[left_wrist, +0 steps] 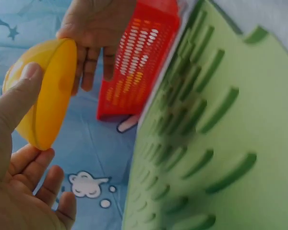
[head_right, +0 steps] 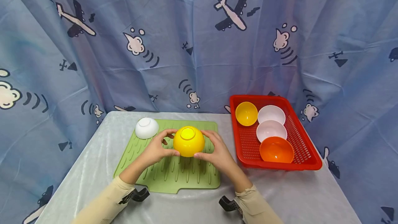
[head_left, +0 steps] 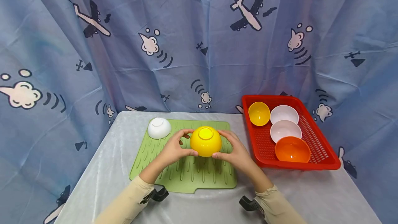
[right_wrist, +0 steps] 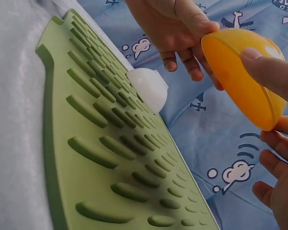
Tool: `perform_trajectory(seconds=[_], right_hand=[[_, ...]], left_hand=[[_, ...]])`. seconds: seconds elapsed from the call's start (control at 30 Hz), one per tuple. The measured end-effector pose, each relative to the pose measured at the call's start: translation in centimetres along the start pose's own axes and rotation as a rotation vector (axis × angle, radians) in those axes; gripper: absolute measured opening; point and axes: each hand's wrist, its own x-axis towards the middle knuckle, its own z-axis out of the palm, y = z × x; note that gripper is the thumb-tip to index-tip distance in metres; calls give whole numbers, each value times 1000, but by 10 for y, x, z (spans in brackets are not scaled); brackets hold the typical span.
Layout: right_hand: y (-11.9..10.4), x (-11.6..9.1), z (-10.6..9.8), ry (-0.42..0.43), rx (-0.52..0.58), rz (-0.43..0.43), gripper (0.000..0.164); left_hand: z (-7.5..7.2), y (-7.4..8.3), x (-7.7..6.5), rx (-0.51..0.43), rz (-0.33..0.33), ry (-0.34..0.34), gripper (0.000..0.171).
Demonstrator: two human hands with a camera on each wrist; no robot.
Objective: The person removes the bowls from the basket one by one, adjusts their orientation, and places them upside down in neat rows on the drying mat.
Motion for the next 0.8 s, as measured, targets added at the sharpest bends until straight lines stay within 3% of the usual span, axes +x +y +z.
perform_trajectory(seconds=[0.3, 0.57, 0.8], right_hand=[[2, 22, 10, 10, 37, 118, 90], [19, 37, 19, 4, 52, 128, 87], [33, 54, 24, 19, 44, 125, 86]], left_hand=[[-13, -16, 28, 26, -1, -55, 81], [-14, -27, 39, 18, -65, -69, 81], [-15, -39, 56, 55, -83, -80, 81]])
